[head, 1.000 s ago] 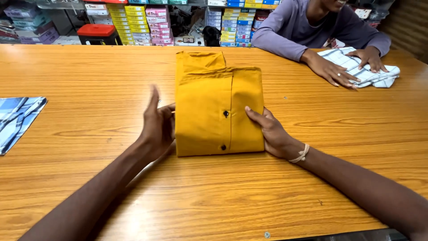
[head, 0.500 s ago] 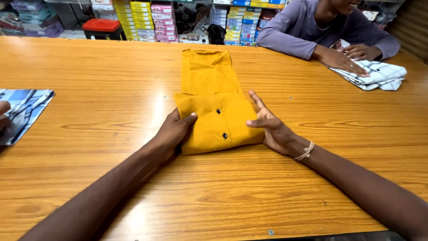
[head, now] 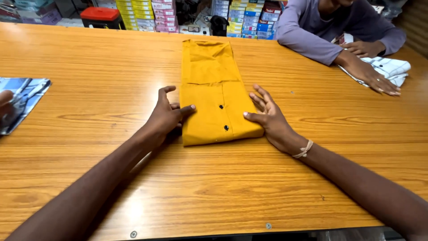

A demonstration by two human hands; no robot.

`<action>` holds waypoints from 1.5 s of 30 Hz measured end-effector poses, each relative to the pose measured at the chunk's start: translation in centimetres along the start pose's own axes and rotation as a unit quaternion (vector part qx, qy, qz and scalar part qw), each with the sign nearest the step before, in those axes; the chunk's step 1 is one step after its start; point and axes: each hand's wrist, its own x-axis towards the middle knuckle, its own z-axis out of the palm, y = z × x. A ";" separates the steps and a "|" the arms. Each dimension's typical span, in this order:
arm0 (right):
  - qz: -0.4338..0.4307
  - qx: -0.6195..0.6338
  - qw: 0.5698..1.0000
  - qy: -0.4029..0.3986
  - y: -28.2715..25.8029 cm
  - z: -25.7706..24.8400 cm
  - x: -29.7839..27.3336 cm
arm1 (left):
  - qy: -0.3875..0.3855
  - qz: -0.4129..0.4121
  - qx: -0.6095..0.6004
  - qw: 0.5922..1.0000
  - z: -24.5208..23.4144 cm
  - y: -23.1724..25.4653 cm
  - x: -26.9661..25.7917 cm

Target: The recorder is folding a yellow shirt on a wooden table in a clothing store environment.

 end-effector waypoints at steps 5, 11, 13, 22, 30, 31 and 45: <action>-0.041 -0.007 0.999 -0.022 0.1 0.2 -0.7 | -0.016 0.090 0.088 0.992 -0.3 -1.8 1.2; -0.045 -0.084 0.995 0.029 -2.6 2.0 -2.1 | 0.008 0.155 0.195 0.968 -0.3 -1.7 1.0; -0.037 -0.148 0.987 0.055 -3.1 2.5 -3.0 | 0.009 0.168 0.226 0.959 0.1 -1.0 0.1; -0.391 -0.570 0.721 0.051 -2.2 3.7 -5.0 | 0.010 0.356 0.456 0.815 1.7 -2.3 -1.8; -0.179 -0.653 0.716 -0.167 -1.2 3.5 -4.2 | -0.130 0.277 0.588 0.749 2.1 -2.6 -2.6; -0.178 -0.653 0.717 -0.167 -1.3 3.5 -4.4 | -0.131 0.276 0.587 0.749 2.0 -2.6 -2.5; -0.148 -0.683 0.699 -0.152 -0.9 3.6 -4.8 | -0.198 0.350 0.501 0.766 -1.0 -2.7 0.9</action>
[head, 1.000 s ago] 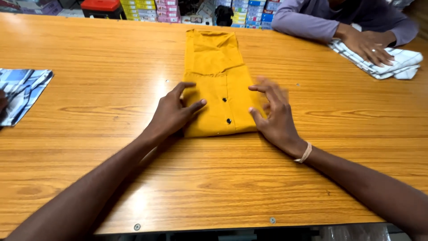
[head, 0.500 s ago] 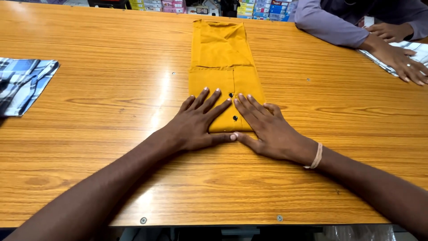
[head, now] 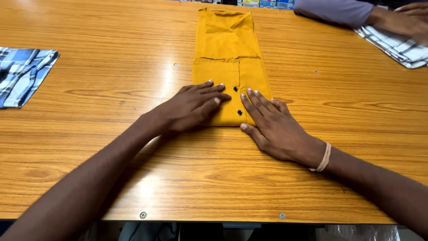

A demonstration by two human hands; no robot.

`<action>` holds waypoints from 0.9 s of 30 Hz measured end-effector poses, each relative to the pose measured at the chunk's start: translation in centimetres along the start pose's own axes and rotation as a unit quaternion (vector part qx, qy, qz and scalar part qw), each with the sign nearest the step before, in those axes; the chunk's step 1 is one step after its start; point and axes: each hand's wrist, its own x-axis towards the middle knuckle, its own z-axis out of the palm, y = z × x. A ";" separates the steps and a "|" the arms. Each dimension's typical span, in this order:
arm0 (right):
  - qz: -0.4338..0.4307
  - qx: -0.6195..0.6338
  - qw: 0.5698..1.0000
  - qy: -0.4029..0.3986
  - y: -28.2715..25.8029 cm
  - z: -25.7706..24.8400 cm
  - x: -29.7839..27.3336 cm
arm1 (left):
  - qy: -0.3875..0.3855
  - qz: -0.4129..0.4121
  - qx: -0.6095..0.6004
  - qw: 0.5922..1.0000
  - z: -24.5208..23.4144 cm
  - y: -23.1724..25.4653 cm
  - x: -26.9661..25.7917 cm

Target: The recorder is folding a yellow shirt on a wooden table in a clothing store environment.

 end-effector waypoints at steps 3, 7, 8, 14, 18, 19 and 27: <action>-0.003 0.000 1.000 0.006 0.1 0.1 0.0 | 0.078 0.021 -0.036 0.996 0.0 -0.4 0.2; -0.005 0.004 1.000 0.014 0.0 0.0 0.0 | 0.083 -0.016 -0.062 0.994 -2.5 2.3 0.0; -0.006 0.006 1.000 0.015 0.1 0.1 0.0 | 0.064 -0.029 -0.084 0.994 -2.8 2.7 0.0; -0.014 0.014 1.000 0.024 0.2 0.4 0.0 | 0.055 0.072 -0.083 0.992 -2.4 3.0 -0.1; -0.017 0.020 0.999 0.033 0.3 0.2 -0.1 | 0.057 0.057 -0.170 0.982 -2.4 2.3 0.0; -0.017 0.020 0.999 0.031 0.3 0.2 -0.2 | 0.057 0.057 -0.172 0.982 -2.4 1.9 0.1; -0.026 0.032 0.998 0.056 0.3 0.4 -0.3 | 0.351 -0.061 -0.462 0.812 -4.3 -2.5 -0.2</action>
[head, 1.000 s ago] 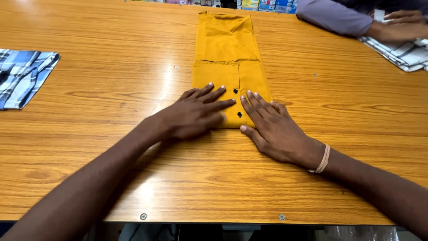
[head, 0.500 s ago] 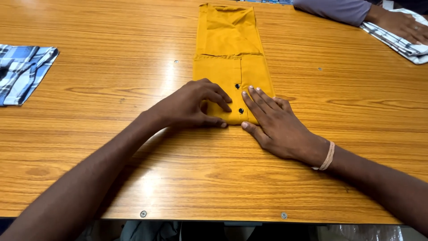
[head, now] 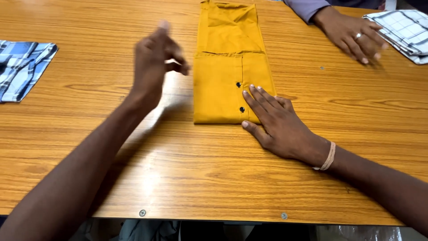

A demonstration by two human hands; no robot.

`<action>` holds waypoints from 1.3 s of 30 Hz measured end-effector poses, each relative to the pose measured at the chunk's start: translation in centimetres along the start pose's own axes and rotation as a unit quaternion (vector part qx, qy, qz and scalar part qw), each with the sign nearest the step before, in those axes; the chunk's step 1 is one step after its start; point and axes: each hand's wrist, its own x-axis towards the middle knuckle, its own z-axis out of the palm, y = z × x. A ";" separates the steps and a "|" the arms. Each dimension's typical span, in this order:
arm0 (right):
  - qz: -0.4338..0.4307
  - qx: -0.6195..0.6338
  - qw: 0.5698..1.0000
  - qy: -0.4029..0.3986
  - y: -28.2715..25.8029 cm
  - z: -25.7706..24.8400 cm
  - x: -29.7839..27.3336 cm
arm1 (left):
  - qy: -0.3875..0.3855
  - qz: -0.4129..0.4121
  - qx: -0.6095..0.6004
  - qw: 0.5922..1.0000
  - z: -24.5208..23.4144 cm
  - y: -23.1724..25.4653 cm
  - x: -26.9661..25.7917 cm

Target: The recorder is folding a yellow shirt on a wooden table in a clothing store environment.

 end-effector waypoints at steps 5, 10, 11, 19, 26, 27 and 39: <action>0.006 0.003 1.000 -0.002 -0.1 -0.1 0.0 | 0.178 -0.035 -0.050 0.982 -2.3 -0.9 0.3; 0.017 0.003 1.000 -0.007 -0.2 -0.1 -0.1 | 0.048 0.171 -0.097 0.979 -1.9 -3.6 0.6; 0.017 0.007 1.000 -0.007 -0.2 0.0 -0.1 | 0.006 0.172 0.035 0.985 -1.1 -3.6 0.4; 0.038 0.033 0.999 -0.022 -0.4 -0.3 0.3 | -0.353 0.175 0.508 0.766 5.6 -0.2 -4.2; 0.053 0.031 0.996 -0.058 -1.0 -0.9 0.5 | -0.395 0.075 0.522 0.752 5.5 -0.9 -4.5; 0.057 0.028 0.996 -0.066 -0.9 -0.9 0.5 | -0.397 0.070 0.523 0.751 5.6 -1.0 -4.5; 0.078 0.016 0.995 -0.066 -1.2 -0.6 0.3 | -0.402 0.059 0.523 0.749 5.6 -0.8 -4.8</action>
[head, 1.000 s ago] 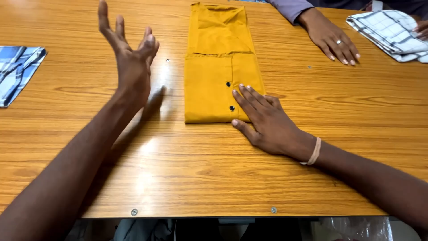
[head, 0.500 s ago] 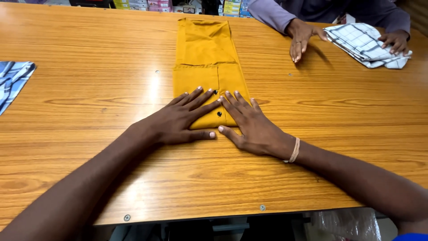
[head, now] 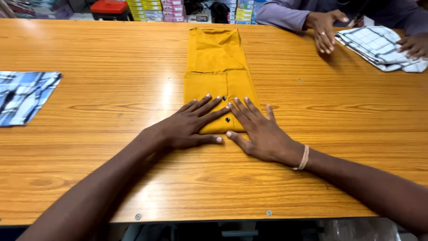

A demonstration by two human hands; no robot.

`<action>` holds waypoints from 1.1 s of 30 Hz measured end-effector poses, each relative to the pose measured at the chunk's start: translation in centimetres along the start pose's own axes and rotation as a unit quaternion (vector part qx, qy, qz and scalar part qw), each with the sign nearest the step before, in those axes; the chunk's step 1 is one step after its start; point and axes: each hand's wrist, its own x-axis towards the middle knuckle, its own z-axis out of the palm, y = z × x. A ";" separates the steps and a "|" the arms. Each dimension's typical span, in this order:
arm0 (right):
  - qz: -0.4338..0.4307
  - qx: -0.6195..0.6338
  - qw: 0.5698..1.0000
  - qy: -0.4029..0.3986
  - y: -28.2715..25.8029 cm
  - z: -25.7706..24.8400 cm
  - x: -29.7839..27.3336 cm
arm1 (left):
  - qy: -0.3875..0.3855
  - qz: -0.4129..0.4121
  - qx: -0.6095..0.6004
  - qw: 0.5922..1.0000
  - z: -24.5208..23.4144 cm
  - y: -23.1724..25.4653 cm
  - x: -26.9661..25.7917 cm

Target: The recorder is folding a yellow shirt on a wooden table in a clothing store environment.

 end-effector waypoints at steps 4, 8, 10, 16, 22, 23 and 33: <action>0.022 -0.011 1.000 -0.018 -0.1 -0.4 -0.4 | 0.003 0.012 -0.009 1.000 0.3 0.0 0.2; 0.009 -0.008 1.000 -0.008 0.1 -0.1 -0.4 | 0.009 0.008 0.008 1.000 0.4 0.0 0.2; 0.003 -0.008 1.000 -0.005 0.0 -0.2 -0.2 | 0.020 0.007 0.017 1.000 0.4 0.0 -0.2; 0.009 -0.003 1.000 0.000 0.2 0.1 -0.2 | 0.127 0.063 0.086 0.986 -0.2 1.5 0.0; -0.011 0.004 0.999 0.039 0.8 0.8 -0.4 | 0.151 0.065 0.090 0.982 -0.6 2.7 -0.1; -0.023 0.013 0.998 0.058 0.9 0.8 -0.5 | 0.121 0.048 0.114 0.985 -0.9 3.1 -0.1; -0.083 0.038 0.987 0.134 0.7 0.5 -1.2 | 0.124 0.051 0.124 0.983 -1.9 3.7 -0.8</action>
